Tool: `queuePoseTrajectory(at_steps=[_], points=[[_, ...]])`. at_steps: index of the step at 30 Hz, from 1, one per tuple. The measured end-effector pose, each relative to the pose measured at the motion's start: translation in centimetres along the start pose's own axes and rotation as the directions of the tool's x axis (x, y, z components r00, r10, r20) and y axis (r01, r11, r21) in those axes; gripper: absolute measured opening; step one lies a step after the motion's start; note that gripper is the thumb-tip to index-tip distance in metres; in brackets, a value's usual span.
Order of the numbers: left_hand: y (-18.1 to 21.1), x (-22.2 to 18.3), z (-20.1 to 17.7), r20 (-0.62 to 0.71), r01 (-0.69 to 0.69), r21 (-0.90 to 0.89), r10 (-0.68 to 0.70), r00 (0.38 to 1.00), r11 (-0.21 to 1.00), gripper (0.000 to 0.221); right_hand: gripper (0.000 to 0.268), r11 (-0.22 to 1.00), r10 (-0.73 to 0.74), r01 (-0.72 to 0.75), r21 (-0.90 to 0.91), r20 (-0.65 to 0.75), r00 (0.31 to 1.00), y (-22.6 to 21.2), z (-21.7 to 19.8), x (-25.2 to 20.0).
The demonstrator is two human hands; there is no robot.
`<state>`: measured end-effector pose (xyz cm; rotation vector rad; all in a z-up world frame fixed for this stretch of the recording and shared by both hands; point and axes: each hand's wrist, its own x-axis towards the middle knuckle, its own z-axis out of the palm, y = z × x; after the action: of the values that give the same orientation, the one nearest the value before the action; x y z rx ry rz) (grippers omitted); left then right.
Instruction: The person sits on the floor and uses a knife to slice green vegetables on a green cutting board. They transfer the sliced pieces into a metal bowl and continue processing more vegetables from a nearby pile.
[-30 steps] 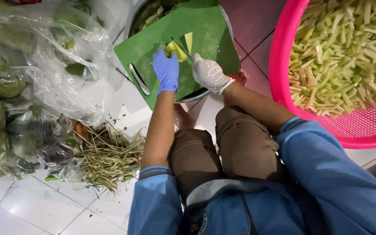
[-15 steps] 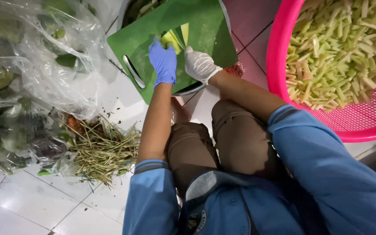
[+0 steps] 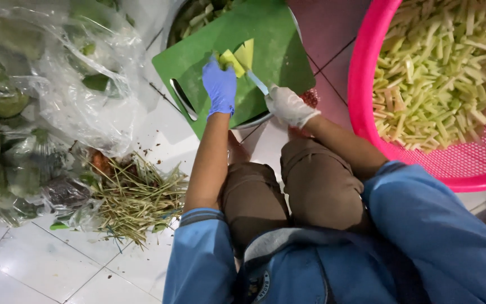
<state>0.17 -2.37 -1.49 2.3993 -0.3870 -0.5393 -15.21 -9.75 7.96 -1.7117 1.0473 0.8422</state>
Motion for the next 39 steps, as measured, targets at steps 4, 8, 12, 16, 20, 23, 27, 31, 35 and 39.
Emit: queuePoseTrajectory(at_steps=[4,8,12,16,20,23,27,31,35,39], points=[[0.7,-0.7,-0.6,0.063,0.057,0.019,-0.058,0.996,0.998,0.051,0.015,0.972,-0.159,0.117,-0.205,-0.200,0.967,-2.6,0.0,-0.5],[1.5,-1.2,-1.3,0.074,0.073,0.017,-0.074,0.995,0.997,0.039,0.008,0.872,-0.396,0.191,-0.451,-0.418,0.818,-0.9,2.8,4.9],[-0.1,-0.4,-0.1,0.037,0.021,0.022,-0.022,0.999,1.000,0.049,0.014,0.825,-0.488,0.230,-0.516,-0.446,0.750,0.3,3.7,6.6],[-0.1,-0.4,0.0,0.055,0.033,0.004,-0.034,0.998,0.999,0.050,0.010,0.841,-0.479,0.265,-0.472,-0.421,0.770,0.4,3.8,6.9],[-2.1,0.4,1.5,0.024,-0.059,0.049,0.058,0.998,0.997,0.049,0.036,0.870,-0.419,0.280,-0.405,-0.311,0.853,0.5,3.7,7.9],[-1.0,0.0,0.7,0.074,0.003,0.027,-0.005,0.997,1.000,0.052,0.033,0.933,-0.218,0.145,-0.330,-0.198,0.956,-0.2,3.6,9.6],[-0.8,-0.6,1.0,0.057,0.042,0.042,-0.045,0.997,0.998,0.049,0.038,0.894,-0.297,0.177,-0.412,-0.248,0.922,-1.5,2.8,6.7],[-2.5,-0.1,1.9,-0.026,-0.127,0.094,0.130,0.991,0.987,0.052,0.037,0.946,-0.068,0.028,-0.323,-0.113,0.991,-1.1,2.6,5.0],[-2.9,0.3,2.9,-0.023,-0.110,0.102,0.113,0.993,0.989,0.053,0.027,0.967,-0.109,0.103,0.231,0.014,0.994,-0.9,-0.4,0.1],[-1.7,-0.5,1.0,0.030,-0.074,0.029,0.073,0.997,0.997,0.048,0.018,0.982,-0.179,0.162,-0.101,-0.195,0.964,-2.0,0.5,0.4]])
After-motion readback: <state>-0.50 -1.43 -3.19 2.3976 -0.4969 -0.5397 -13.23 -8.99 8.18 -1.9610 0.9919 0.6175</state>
